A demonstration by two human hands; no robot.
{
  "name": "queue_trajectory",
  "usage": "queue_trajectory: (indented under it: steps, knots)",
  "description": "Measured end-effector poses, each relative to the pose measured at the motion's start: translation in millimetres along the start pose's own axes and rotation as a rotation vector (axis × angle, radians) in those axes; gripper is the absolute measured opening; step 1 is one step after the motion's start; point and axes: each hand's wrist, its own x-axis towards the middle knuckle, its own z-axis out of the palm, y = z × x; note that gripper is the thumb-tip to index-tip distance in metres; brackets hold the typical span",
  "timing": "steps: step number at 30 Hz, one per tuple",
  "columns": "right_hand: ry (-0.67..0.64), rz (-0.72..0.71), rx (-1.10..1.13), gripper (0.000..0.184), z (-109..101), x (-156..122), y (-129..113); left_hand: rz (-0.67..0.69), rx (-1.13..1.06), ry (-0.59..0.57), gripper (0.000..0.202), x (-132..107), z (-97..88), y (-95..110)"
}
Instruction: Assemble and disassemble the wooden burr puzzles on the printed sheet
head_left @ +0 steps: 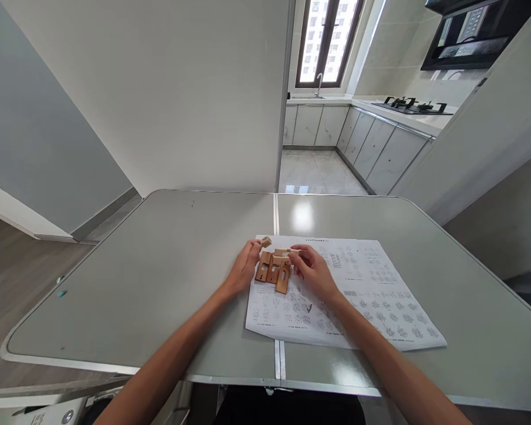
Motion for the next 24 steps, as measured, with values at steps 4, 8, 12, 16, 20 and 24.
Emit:
queue_trajectory:
  steps: [4,8,12,16,20,24]
  knots:
    - [0.109,-0.033,-0.193,0.045,-6.5,3.3,5.2,-0.147,-0.401,0.144,0.044,11.9,-3.5,-5.1]
    - [0.148,-0.03,-0.254,0.044,-8.8,5.8,11.7,-0.265,-0.626,0.189,0.05,18.1,-13.5,-8.3]
    - [0.188,-0.02,-0.238,0.043,-8.3,6.2,12.4,-0.272,-0.691,0.149,0.045,17.3,-20.4,-6.0]
    - [0.241,-0.007,-0.105,0.044,-8.6,6.6,7.8,-0.243,-0.666,0.084,0.041,15.5,-17.7,-2.1]
    - [0.254,0.037,0.112,0.042,-12.3,8.9,3.2,-0.228,-0.597,-0.011,0.05,13.1,-10.1,0.6]
    - [0.172,0.067,0.261,0.035,-15.8,10.5,-1.7,-0.2,-0.507,-0.105,0.06,10.2,-8.3,2.6]
